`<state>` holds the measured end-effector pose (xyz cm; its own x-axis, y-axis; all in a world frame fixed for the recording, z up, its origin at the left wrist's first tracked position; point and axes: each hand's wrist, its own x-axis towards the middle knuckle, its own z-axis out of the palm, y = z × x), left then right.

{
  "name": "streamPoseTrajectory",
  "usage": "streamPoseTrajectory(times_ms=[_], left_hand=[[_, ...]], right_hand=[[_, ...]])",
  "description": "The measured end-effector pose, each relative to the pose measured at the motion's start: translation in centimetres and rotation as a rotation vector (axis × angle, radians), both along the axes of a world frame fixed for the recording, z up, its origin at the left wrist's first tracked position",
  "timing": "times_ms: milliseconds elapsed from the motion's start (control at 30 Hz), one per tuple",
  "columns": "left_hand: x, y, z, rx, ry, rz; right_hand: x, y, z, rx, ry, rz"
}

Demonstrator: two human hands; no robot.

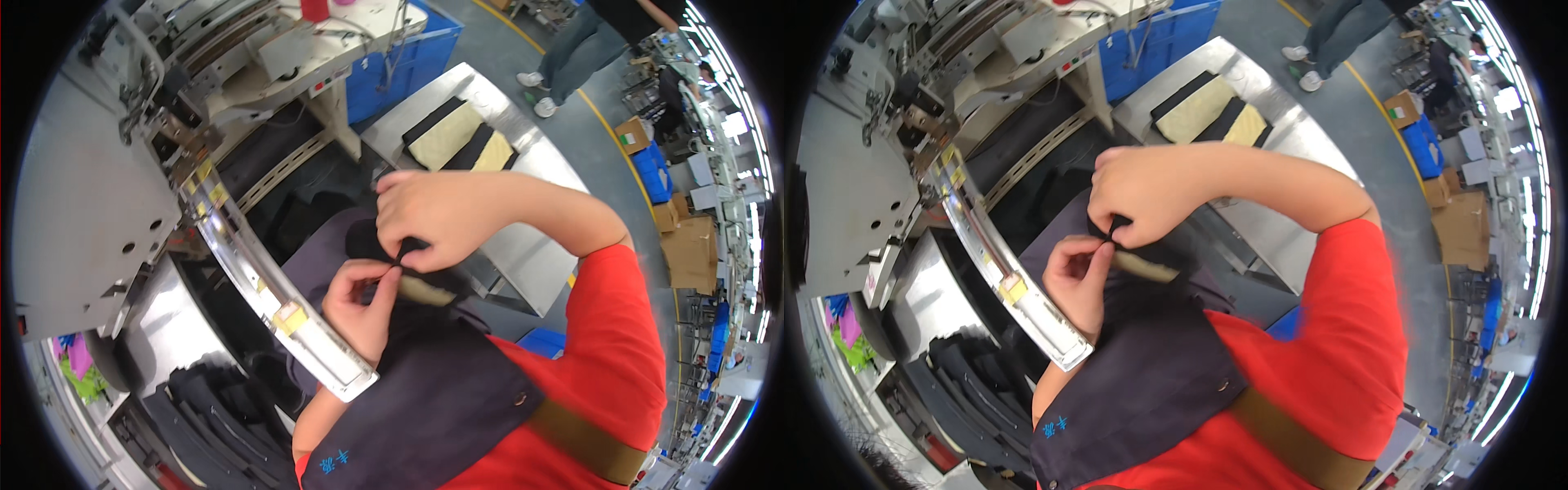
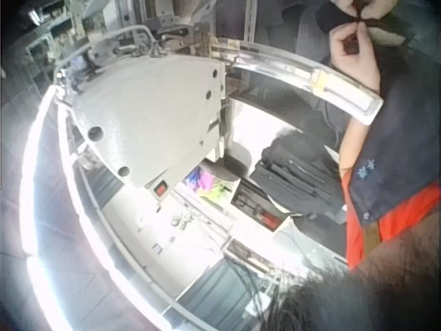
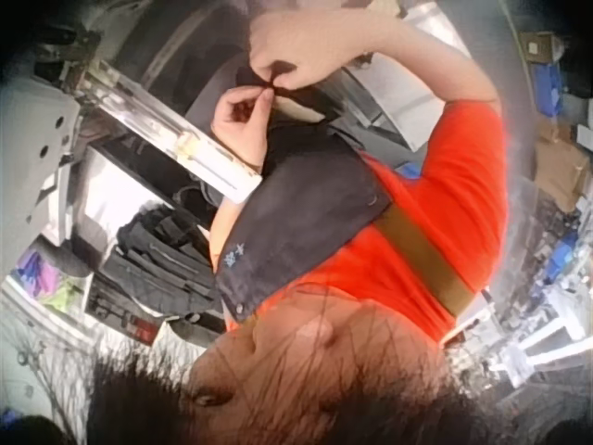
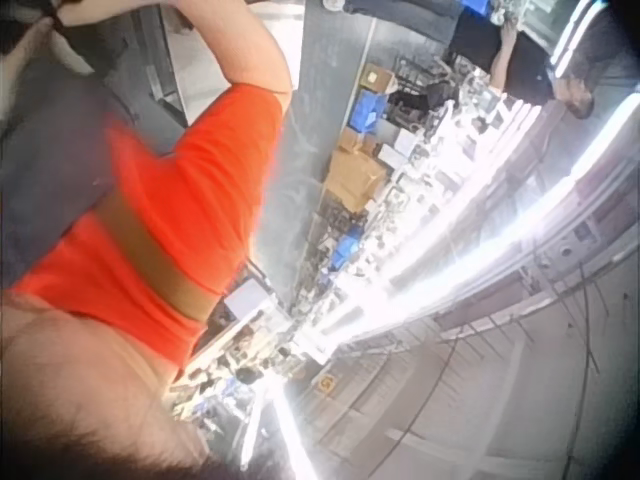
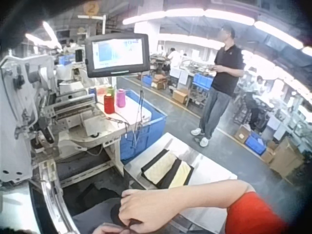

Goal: The person assembles and sews leather parts and fabric components using an industrial sewing machine.

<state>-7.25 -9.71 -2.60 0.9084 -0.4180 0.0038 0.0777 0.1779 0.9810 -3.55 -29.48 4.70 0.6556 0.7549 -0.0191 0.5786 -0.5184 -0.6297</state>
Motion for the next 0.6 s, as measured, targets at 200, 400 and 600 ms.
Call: streamPoseTrajectory(times_ms=[200,400,600], left_hand=[[0.0,0.2,-0.8,-0.026,-0.085,0.000],[-0.4,0.8,-1.5,-0.101,-0.117,0.021],[-0.6,0.3,-1.6,-0.186,-0.082,-0.014]], right_hand=[[-1.5,1.2,-2.3,0.034,0.054,-0.083],[-2.3,2.6,-2.2,0.050,0.003,-0.174],[-3.0,2.0,-2.0,0.098,0.120,-0.232]])
